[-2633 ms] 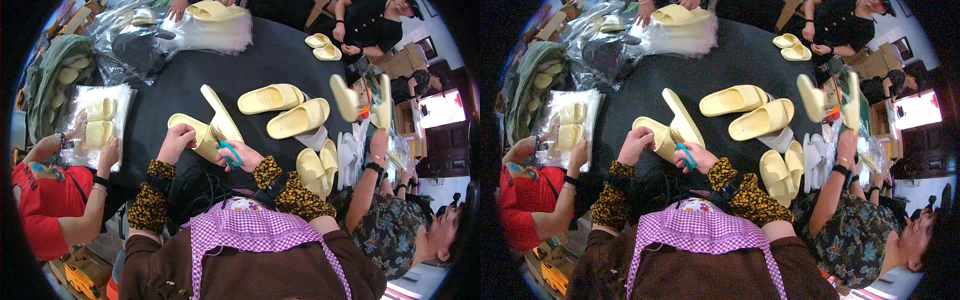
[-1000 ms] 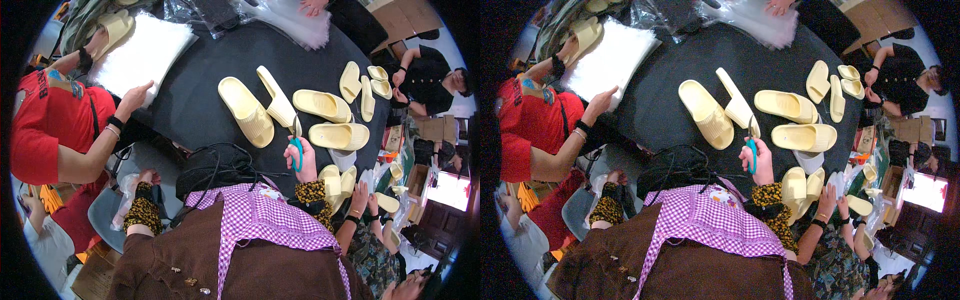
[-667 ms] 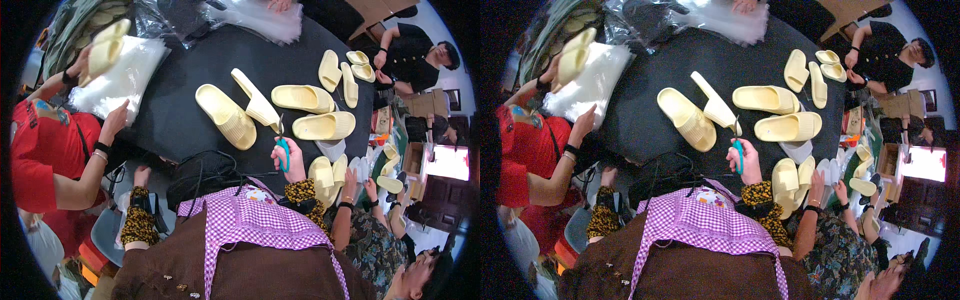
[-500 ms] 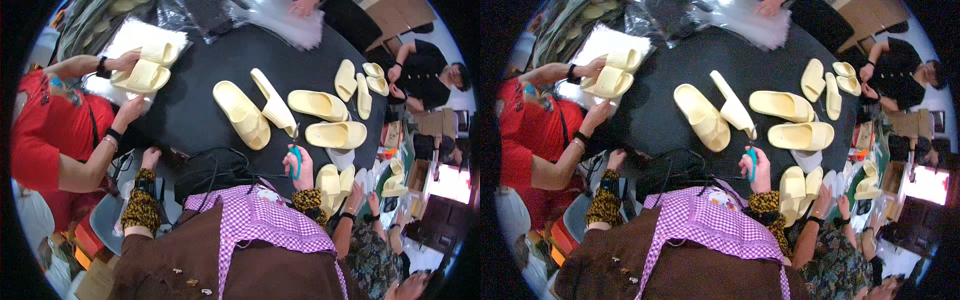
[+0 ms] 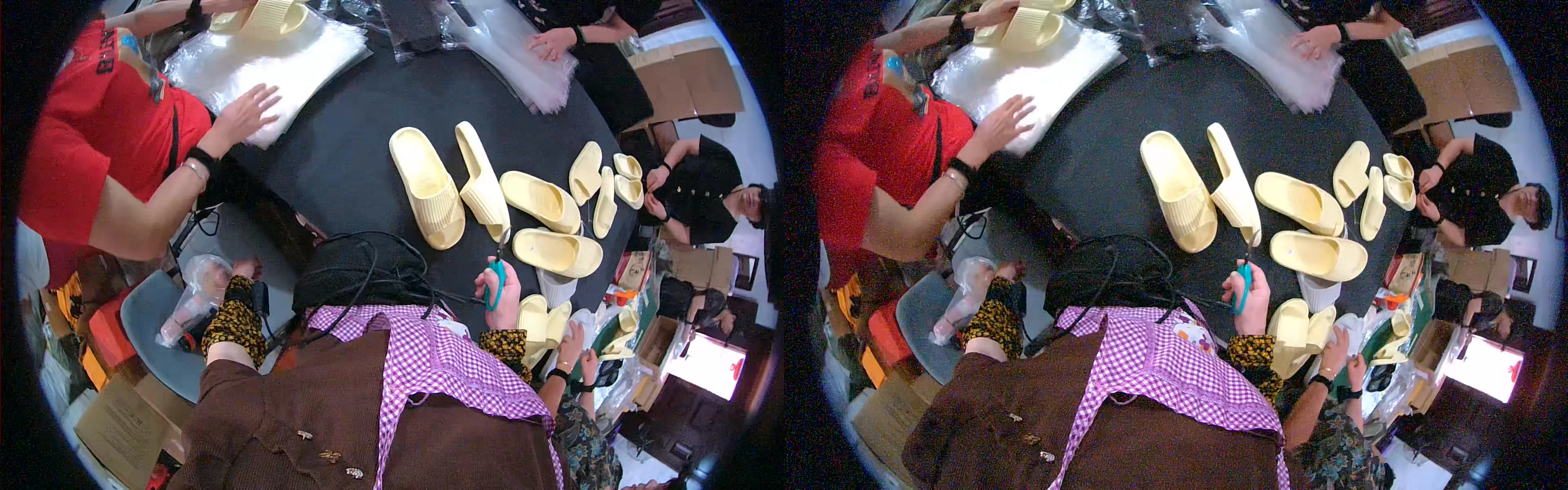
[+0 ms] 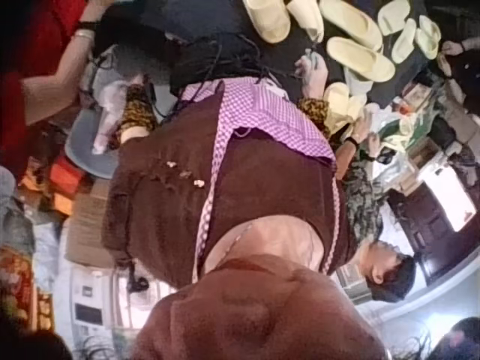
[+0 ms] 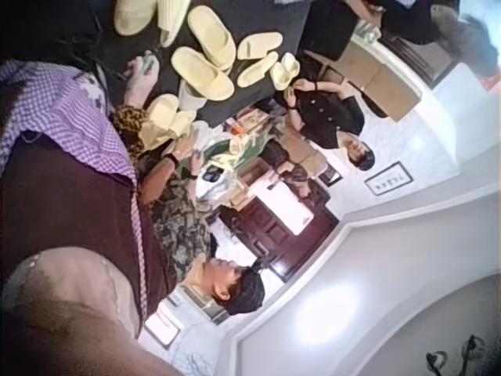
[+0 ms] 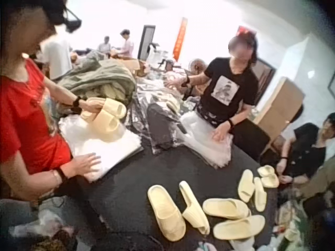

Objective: Trim excess material from rubber slippers using a pair of scissors.

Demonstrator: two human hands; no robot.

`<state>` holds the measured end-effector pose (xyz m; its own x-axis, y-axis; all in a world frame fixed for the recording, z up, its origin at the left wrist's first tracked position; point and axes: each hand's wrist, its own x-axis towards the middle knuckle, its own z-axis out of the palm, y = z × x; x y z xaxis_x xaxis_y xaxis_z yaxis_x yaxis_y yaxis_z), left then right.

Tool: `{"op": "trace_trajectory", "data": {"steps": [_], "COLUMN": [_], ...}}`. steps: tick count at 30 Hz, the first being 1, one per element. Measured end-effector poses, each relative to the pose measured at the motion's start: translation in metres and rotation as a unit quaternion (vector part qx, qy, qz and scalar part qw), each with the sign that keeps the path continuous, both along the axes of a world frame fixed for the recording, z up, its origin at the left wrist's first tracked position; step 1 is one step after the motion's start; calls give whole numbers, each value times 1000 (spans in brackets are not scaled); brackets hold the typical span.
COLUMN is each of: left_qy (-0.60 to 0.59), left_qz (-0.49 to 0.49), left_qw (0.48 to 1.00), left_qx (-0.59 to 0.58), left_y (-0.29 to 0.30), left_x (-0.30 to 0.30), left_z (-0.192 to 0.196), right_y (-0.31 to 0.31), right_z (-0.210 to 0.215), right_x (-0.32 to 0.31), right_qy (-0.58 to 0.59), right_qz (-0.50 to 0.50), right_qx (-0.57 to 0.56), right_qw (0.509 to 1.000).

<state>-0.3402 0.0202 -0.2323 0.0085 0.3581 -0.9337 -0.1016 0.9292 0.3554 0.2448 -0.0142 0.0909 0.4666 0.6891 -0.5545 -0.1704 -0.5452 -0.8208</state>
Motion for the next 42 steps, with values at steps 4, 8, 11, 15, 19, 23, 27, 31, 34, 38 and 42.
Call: {"op": "trace_trajectory", "data": {"steps": [4,8,11,15,19,23,27,31,34,38,42], "left_qy": [90,73,61,42,-138,-313,-319,-200,-97,54,168], "left_qz": [-93,-81,-81,-97,-193,-300,-356,-391,-387,-384,-401], "left_qw": [991,994,995,994,965,882,854,867,876,874,846], "left_qx": [15,15,19,23,110,182,205,236,271,293,310], "left_y": [-10,-4,13,30,22,30,51,44,37,20,19], "left_x": [28,87,124,157,131,94,142,148,140,116,94], "left_z": [8,42,73,80,-4,-77,-92,-64,-45,-4,57], "right_y": [11,13,12,2,-1,5,24,46,56,67,63], "right_z": [14,16,13,8,-2,3,13,12,4,-9,-20], "right_x": [-11,-13,-10,2,1,-1,-5,-14,-15,-14,-7], "right_qy": [-8,10,9,-13,-18,-7,-15,-51,-55,-22,-30], "right_qz": [76,102,111,44,-35,29,167,256,283,261,222], "right_qx": [-21,-17,-15,-1,20,46,57,45,53,32,45], "right_qw": [997,995,994,999,999,999,984,964,956,965,974]}}
